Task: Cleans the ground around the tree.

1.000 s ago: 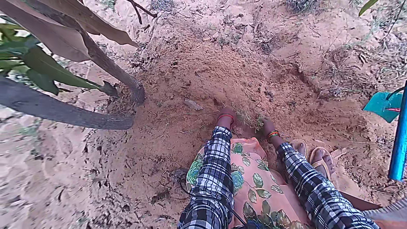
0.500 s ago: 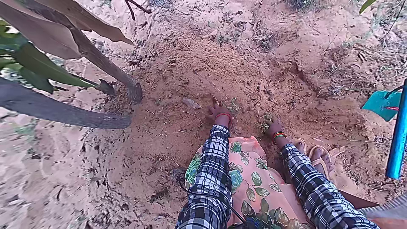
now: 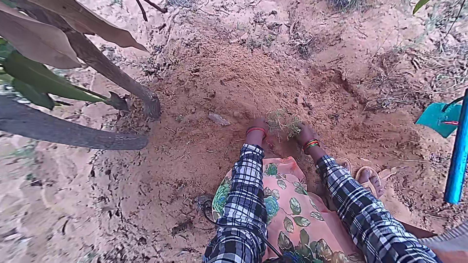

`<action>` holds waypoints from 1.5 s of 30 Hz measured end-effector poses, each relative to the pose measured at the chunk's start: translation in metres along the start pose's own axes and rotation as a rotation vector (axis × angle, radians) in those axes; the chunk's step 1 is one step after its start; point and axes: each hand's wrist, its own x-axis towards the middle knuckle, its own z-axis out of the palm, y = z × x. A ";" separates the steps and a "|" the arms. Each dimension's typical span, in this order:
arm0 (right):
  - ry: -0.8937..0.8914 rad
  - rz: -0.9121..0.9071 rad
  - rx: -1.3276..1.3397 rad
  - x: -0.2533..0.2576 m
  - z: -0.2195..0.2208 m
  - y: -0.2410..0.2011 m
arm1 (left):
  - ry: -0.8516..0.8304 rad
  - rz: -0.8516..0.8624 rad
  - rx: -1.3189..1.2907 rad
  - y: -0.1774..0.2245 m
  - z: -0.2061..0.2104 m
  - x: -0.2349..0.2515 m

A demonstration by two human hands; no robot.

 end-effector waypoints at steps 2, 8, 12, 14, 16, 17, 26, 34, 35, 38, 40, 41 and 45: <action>-0.046 -0.094 -0.011 0.020 0.013 -0.020 | 0.078 -0.040 -0.057 -0.007 -0.020 -0.011; -0.295 -0.058 -0.239 0.052 0.061 -0.068 | 0.154 -0.090 -0.115 -0.030 -0.036 -0.016; -0.226 -0.112 -0.162 0.018 0.050 -0.059 | 0.114 -0.053 -0.130 -0.017 -0.035 -0.023; -0.139 -0.072 -0.064 0.011 0.045 -0.027 | 0.105 -0.038 -0.129 -0.017 -0.036 -0.024; -0.065 0.099 -0.045 0.011 0.029 0.001 | 0.103 -0.034 -0.141 -0.019 -0.038 -0.027; -0.029 0.186 -0.036 0.013 0.016 0.013 | 0.104 -0.034 -0.152 -0.019 -0.038 -0.028; -0.240 0.409 -0.305 -0.004 -0.028 0.079 | 0.105 -0.042 -0.121 -0.014 -0.021 -0.010; -0.297 0.304 -0.213 -0.029 -0.006 0.053 | 0.211 -0.106 -0.143 -0.016 -0.027 -0.012; -0.288 0.301 -0.166 -0.030 -0.008 0.050 | 0.209 -0.111 -0.138 -0.016 -0.029 -0.013; -0.169 0.278 -0.082 -0.029 -0.011 0.032 | 0.164 -0.106 -0.096 -0.018 -0.029 -0.013; -0.071 0.219 -0.029 -0.018 -0.009 0.019 | 0.128 -0.097 -0.076 -0.017 -0.027 -0.011; -0.020 0.166 -0.005 -0.009 -0.006 0.012 | 0.115 -0.090 -0.066 -0.017 -0.027 -0.011; 0.038 -0.053 0.071 0.028 0.001 -0.030 | 0.090 -0.059 -0.064 -0.020 -0.022 -0.005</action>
